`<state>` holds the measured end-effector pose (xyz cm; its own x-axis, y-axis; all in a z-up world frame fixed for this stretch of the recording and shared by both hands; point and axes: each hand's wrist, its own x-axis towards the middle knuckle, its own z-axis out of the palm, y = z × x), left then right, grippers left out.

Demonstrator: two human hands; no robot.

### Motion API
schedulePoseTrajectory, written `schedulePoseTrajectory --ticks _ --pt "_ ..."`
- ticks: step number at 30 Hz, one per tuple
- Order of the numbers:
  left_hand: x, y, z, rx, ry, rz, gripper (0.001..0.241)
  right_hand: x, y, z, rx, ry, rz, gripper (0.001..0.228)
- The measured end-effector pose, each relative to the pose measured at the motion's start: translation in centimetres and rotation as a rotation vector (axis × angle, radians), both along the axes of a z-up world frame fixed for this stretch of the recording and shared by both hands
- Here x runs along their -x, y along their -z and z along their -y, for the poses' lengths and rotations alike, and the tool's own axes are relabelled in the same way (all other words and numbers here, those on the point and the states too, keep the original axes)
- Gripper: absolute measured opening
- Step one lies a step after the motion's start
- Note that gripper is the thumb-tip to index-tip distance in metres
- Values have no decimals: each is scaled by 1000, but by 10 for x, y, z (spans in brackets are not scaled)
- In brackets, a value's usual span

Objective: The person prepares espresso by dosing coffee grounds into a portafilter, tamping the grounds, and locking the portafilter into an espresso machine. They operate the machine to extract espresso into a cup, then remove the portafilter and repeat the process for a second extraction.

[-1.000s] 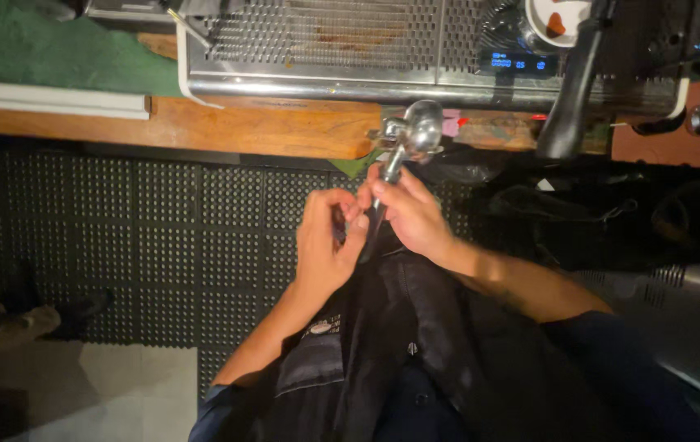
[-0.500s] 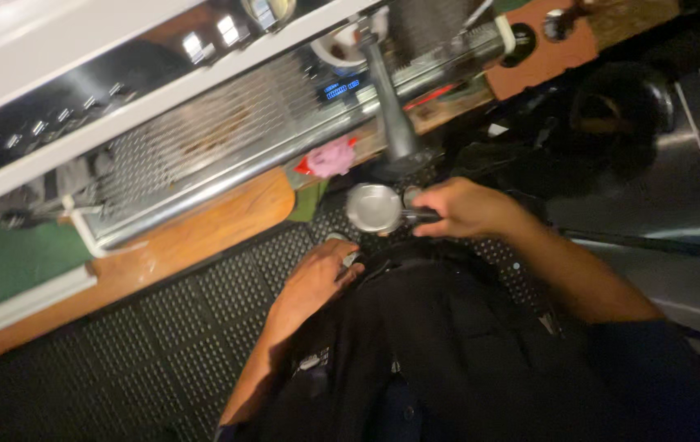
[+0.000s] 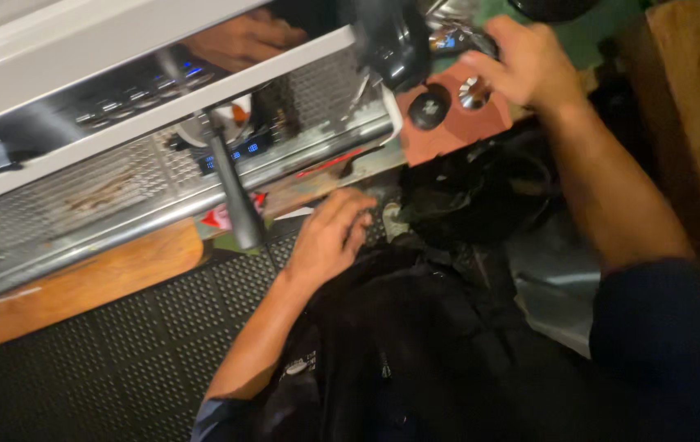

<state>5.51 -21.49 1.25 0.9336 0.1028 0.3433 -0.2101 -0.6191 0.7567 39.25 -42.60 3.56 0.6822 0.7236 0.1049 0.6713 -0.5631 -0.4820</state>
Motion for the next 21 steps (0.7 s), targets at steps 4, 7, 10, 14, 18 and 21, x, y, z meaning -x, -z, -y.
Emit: schedulePoseTrajectory --ticks 4,7,10,14,18,21 --pt "-64 4 24 -90 -204 59 27 -80 48 -46 -85 -243 172 40" --pt "-94 13 28 -149 -336 68 31 -115 81 -68 -142 -317 225 41" --pt "-111 28 27 22 -400 63 21 -138 98 -81 -143 -368 226 39" --pt "-123 52 24 28 -474 149 14 -149 107 -89 -130 -378 204 36" --pt "-129 52 18 93 -528 60 11 -155 108 -91 -146 -357 149 43" --pt "-126 32 23 123 -554 33 12 -165 101 -75 -210 -489 70 63"
